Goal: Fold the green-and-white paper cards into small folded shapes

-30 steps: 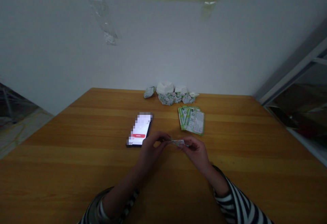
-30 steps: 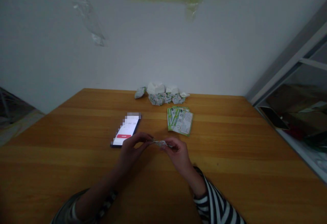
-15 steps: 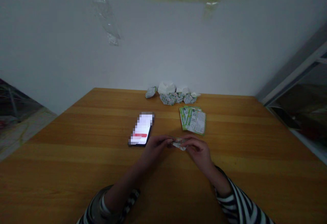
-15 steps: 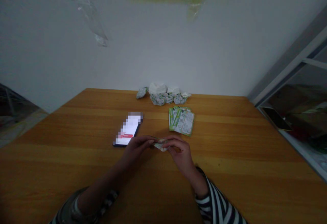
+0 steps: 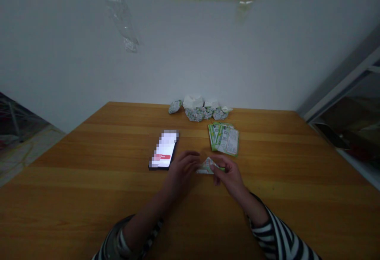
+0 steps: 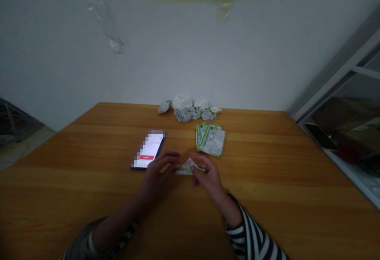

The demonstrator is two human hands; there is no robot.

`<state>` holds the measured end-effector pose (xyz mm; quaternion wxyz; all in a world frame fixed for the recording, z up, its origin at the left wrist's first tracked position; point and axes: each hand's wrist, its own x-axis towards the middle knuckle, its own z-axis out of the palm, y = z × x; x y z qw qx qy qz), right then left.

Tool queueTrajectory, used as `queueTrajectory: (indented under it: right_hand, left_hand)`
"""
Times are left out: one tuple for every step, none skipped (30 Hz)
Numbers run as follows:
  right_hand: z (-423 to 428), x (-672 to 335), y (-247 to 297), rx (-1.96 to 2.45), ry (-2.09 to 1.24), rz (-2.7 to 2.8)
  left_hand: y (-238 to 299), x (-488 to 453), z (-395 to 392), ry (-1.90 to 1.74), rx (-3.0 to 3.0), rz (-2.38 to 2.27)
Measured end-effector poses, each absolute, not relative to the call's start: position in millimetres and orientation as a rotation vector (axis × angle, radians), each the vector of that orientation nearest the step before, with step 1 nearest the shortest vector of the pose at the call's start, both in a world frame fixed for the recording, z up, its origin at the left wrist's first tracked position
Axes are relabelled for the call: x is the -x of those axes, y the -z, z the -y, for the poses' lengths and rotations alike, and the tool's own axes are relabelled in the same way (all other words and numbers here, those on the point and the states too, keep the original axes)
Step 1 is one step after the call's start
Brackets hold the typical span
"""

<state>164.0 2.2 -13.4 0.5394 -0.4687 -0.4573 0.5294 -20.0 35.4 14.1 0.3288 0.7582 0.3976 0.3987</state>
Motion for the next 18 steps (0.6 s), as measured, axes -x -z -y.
queueTrajectory:
  right_hand:
    - [-3,-164,13,1.124,-1.269,1.089]
    - [-3,-165,13,1.131,-1.279,1.093]
    - [-3,-165,13,1.133,-1.286,1.095]
    - [-3,-166,13,1.129,-1.292,1.095]
    - [-3,-166,12,1.117,-1.3,1.094]
    - [-3,-166,11,1.097,-1.312,1.091]
    - [-3,-166,10,1.07,-1.326,1.085]
    - [-3,-167,10,1.039,-1.343,1.084]
    - [-3,-167,10,1.011,-1.36,1.085]
    - [-3,-167,10,0.994,-1.371,1.088]
    - [-4,-167,11,0.991,-1.373,1.088]
    - [-4,-166,12,0.998,-1.365,1.087]
    - [-5,-166,13,1.01,-1.352,1.084]
    - [-5,-166,14,1.018,-1.338,1.079]
    - [-6,-166,14,1.019,-1.326,1.075]
    - [-6,-165,14,1.015,-1.313,1.071]
    - [-6,-165,14,1.009,-1.302,1.067]
    - [-6,-164,14,1.003,-1.294,1.065]
  left_hand:
    - [-14,21,-34,-1.018,-2.094,-1.024]
    - [-15,21,-32,-0.972,-2.185,-0.998]
    - [-15,21,-30,-0.905,-2.253,-0.965]
    - [-15,21,-29,-0.832,-2.293,-0.927]
    - [-15,20,-28,-0.771,-2.305,-0.889]
    - [-15,19,-27,-0.737,-2.29,-0.858]
    - [-15,18,-27,-0.728,-2.255,-0.834]
    - [-15,16,-26,-0.738,-2.207,-0.818]
    - [-15,14,-26,-0.759,-2.152,-0.811]
    - [-15,13,-26,-0.779,-2.099,-0.809]
    - [-15,11,-26,-0.794,-2.05,-0.81]
    - [-14,9,-26,-0.802,-2.004,-0.811]
    - [-14,8,-26,-0.808,-1.963,-0.815]
    - [-13,7,-25,-0.815,-1.927,-0.822]
    - [-12,6,-25,-0.82,-1.896,-0.829]
    - [-10,5,-25,-0.822,-1.871,-0.837]
    - [-9,4,-25,-0.826,-1.851,-0.842]
    - [-8,4,-25,-0.835,-1.838,-0.844]
